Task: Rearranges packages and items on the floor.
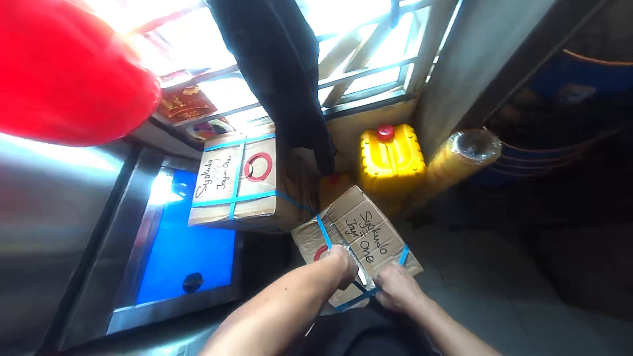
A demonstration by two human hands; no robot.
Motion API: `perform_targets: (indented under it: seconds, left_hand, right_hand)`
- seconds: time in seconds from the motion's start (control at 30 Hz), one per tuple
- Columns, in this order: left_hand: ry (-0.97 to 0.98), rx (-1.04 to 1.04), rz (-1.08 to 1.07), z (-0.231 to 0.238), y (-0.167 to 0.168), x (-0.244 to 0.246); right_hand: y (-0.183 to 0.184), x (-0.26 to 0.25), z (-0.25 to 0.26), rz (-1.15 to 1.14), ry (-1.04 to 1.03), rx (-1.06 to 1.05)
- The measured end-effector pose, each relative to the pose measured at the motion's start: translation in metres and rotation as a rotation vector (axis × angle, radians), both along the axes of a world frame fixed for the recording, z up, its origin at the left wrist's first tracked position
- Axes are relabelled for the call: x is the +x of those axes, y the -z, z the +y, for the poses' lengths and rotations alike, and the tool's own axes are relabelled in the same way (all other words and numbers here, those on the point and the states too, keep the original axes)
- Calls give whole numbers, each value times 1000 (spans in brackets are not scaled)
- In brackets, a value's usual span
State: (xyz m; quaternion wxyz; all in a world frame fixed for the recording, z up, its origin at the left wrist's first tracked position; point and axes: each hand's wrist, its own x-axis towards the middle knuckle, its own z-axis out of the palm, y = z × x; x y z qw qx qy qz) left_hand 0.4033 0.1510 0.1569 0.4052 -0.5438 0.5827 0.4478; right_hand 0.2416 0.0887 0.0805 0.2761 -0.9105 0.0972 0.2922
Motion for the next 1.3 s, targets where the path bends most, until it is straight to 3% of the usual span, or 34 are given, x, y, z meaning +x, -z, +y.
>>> perform_targets:
  seconds: [0.07, 0.2, 0.33, 0.5, 0.63, 0.67, 0.77, 0.83, 0.9, 0.97, 1.07, 1.3]
  left_hand:
    - [84, -47, 30, -7, 0, -2]
    - [143, -28, 51, -1, 18, -21]
    - [198, -80, 13, -1, 32, -12]
    - [272, -73, -1, 12, 24, 12]
    - [207, -67, -5, 31, 29, 27]
    - [197, -52, -4, 36, 34, 30]
    - [177, -16, 1, 38, 43, 31]
    - [148, -19, 17, 44, 43, 33]
    - [124, -27, 22, 50, 38, 35]
    - [111, -22, 13, 47, 34, 34]
    - [97, 24, 9, 52, 34, 36]
    - [47, 18, 44, 35, 40, 34]
  right_hand:
    - [-6, -11, 9, 50, 111, 40]
    - [23, -35, 48, 115, 331, 76]
    - [40, -25, 62, 61, 424, 44]
    - [35, 2, 73, 82, 418, 84]
    - [32, 10, 65, 33, 366, 202]
    - [35, 7, 58, -37, 445, 254]
    - [42, 6, -2, -326, 1025, 215]
    - [50, 24, -65, -304, 1281, 233]
    - [75, 55, -102, -197, 1488, 472]
    - [90, 99, -108, -102, 1641, 735]
    - [99, 123, -105, 55, 1599, 877]
    - [106, 120, -145, 173, 1339, 755]
